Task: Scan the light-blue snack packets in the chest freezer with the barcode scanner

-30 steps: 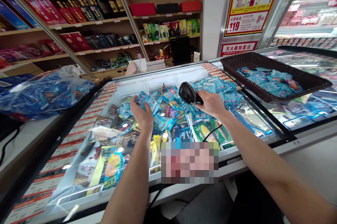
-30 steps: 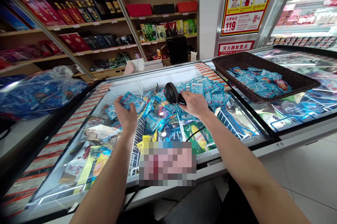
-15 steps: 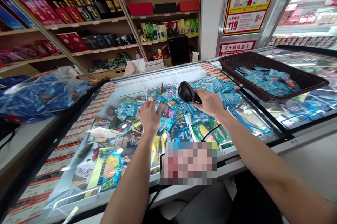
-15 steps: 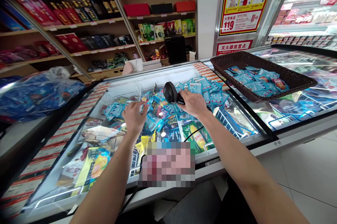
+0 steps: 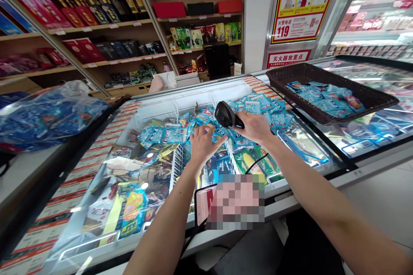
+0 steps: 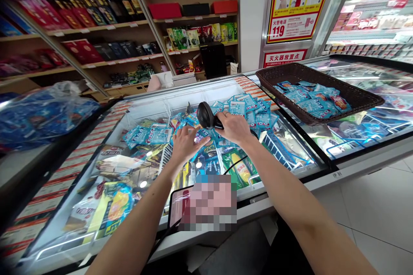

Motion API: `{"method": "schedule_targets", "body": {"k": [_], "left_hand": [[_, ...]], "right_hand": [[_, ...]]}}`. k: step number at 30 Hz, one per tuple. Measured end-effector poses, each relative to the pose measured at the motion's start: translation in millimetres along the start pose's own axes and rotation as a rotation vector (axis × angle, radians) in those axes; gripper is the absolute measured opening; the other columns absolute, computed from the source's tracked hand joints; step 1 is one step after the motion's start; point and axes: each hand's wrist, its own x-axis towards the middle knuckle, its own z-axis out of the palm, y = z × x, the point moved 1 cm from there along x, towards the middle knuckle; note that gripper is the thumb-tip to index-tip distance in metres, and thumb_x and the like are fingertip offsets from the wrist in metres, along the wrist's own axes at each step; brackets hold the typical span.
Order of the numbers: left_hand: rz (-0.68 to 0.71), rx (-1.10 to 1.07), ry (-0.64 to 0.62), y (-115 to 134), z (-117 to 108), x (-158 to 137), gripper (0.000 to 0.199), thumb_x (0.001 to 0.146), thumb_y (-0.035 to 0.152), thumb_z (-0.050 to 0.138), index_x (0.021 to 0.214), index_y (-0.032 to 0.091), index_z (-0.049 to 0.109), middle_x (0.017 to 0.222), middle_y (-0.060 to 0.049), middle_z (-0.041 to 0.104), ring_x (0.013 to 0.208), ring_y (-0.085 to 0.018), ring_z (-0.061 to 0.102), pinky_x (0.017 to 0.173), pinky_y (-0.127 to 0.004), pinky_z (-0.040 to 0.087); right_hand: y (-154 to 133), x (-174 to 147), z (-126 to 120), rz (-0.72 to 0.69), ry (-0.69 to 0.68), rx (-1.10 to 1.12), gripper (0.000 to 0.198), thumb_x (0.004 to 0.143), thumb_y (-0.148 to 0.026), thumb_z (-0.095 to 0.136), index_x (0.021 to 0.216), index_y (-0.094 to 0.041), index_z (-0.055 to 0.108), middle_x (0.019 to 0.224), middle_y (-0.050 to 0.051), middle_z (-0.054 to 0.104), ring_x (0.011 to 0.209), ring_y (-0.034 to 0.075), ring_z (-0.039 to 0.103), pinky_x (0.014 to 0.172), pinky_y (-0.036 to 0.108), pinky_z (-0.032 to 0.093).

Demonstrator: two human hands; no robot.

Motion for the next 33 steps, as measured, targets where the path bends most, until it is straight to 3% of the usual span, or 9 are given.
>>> {"method": "schedule_targets", "body": {"k": [7, 12, 17, 23, 28, 33], "left_hand": [[-0.029, -0.167, -0.083, -9.7, -1.0, 6.0, 0.053, 0.070, 0.060, 0.056, 0.111, 0.025, 0.056, 0.114, -0.007, 0.054, 0.108, -0.028, 0.046, 0.088, -0.043, 0.036], [-0.106, -0.395, -0.119, -21.4, 1.7, 9.0, 0.053, 0.069, 0.045, 0.061, 0.116, 0.023, 0.050, 0.090, -0.004, 0.059, 0.084, -0.020, 0.056, 0.073, -0.034, 0.042], [-0.191, -0.613, -0.001, -30.7, 6.2, 9.0, 0.046, 0.071, 0.028, 0.057, 0.116, 0.019, 0.046, 0.067, 0.003, 0.049, 0.059, -0.013, 0.049, 0.056, -0.026, 0.037], [-0.264, -0.626, 0.202, -35.8, 0.8, 7.3, 0.037, 0.076, 0.021, 0.049, 0.112, 0.021, 0.047, 0.062, 0.005, 0.036, 0.050, -0.009, 0.037, 0.049, -0.024, 0.031], [-0.328, -0.709, 0.342, -47.3, 2.2, 9.4, 0.035, 0.076, 0.026, 0.053, 0.109, 0.019, 0.042, 0.071, 0.003, 0.042, 0.052, -0.007, 0.037, 0.050, -0.022, 0.034], [-0.293, -0.788, 0.350, -54.1, 9.8, 12.7, 0.040, 0.075, 0.037, 0.057, 0.107, 0.019, 0.041, 0.082, 0.000, 0.049, 0.058, -0.007, 0.041, 0.055, -0.021, 0.039]], "right_hand": [[-1.4, -0.8, 0.7, 0.005, -0.032, -0.022, 0.037, 0.083, -0.039, 0.047, 0.116, -0.021, 0.051, 0.104, 0.007, 0.063, 0.088, 0.021, 0.059, 0.066, 0.029, 0.037], [-1.4, -1.5, 2.1, -0.010, -0.018, -0.028, 0.037, 0.083, -0.040, 0.047, 0.115, -0.021, 0.052, 0.104, 0.007, 0.063, 0.085, 0.022, 0.060, 0.064, 0.029, 0.037], [-1.0, -1.8, 2.5, -0.013, -0.013, -0.022, 0.037, 0.083, -0.040, 0.049, 0.114, -0.021, 0.053, 0.105, 0.007, 0.063, 0.084, 0.021, 0.060, 0.063, 0.029, 0.037], [0.4, -1.8, 3.8, -0.021, 0.012, -0.007, 0.036, 0.083, -0.041, 0.048, 0.112, -0.021, 0.054, 0.102, 0.007, 0.064, 0.083, 0.021, 0.060, 0.063, 0.029, 0.036], [1.5, -1.5, 5.8, -0.043, 0.034, -0.014, 0.036, 0.081, -0.040, 0.050, 0.110, -0.019, 0.055, 0.099, 0.006, 0.064, 0.078, 0.019, 0.060, 0.059, 0.028, 0.033], [-0.9, -2.4, 5.7, -0.112, 0.017, -0.003, 0.038, 0.082, -0.044, 0.050, 0.112, -0.020, 0.053, 0.098, 0.006, 0.064, 0.077, 0.018, 0.059, 0.058, 0.027, 0.032]]}}
